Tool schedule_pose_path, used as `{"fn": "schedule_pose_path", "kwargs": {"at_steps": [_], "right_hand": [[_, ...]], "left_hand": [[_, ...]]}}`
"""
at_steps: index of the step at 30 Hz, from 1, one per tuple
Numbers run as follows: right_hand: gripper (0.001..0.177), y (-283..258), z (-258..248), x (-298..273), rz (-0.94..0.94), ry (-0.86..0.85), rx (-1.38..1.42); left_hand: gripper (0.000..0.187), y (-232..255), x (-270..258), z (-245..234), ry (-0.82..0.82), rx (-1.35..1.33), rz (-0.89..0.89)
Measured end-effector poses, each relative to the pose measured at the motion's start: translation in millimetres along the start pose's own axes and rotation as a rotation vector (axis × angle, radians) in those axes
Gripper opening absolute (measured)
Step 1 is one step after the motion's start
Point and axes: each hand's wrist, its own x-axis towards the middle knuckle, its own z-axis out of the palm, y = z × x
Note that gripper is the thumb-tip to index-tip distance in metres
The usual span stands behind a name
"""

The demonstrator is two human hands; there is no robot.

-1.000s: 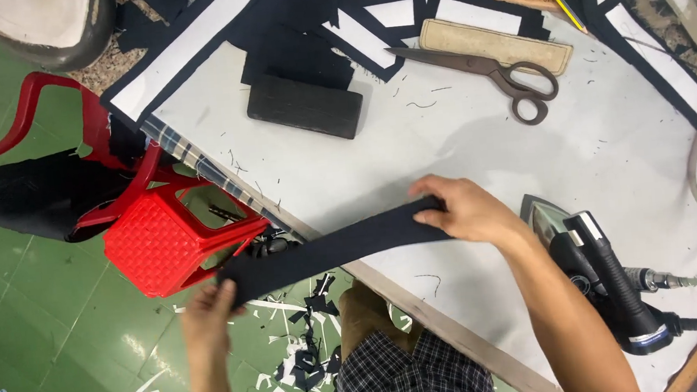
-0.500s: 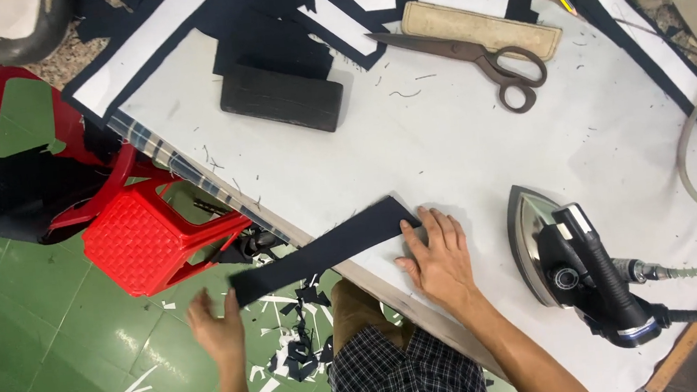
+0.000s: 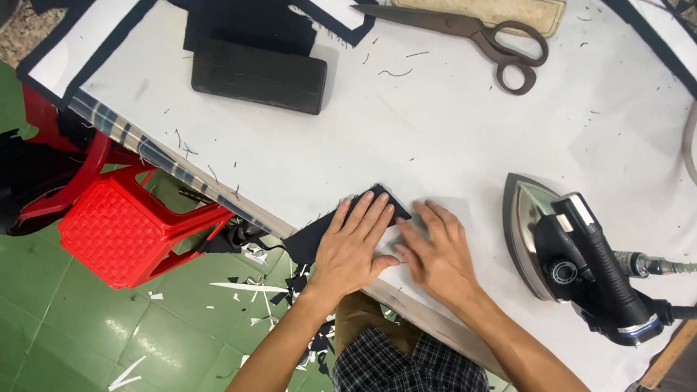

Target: The person irons a long strip of black fabric on a white work table using a steam iron. They repeatedly smooth the fabric with their hands and press it with the iron, occasionally folding the strip and moving other fabric pieces aside.

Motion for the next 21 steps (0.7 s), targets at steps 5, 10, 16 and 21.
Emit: {"fn": "schedule_pose_path", "kwargs": {"at_steps": [5,10,16,21], "right_hand": [[0.048,2,-14,10,0.004,0.030,-0.012],[0.055,2,3,13,-0.029,0.011,-0.063],[0.062,5,11,10,-0.030,-0.011,-0.128],[0.066,1,7,10,-0.012,-0.078,-0.264]], "left_hand": [[0.090,-2,-1,2,0.012,0.018,0.021],[0.085,-1,0,3,0.076,0.017,0.024],[0.079,-3,-1,6,0.143,-0.028,0.035],[0.074,2,1,-4,0.136,-0.007,0.014]]}}
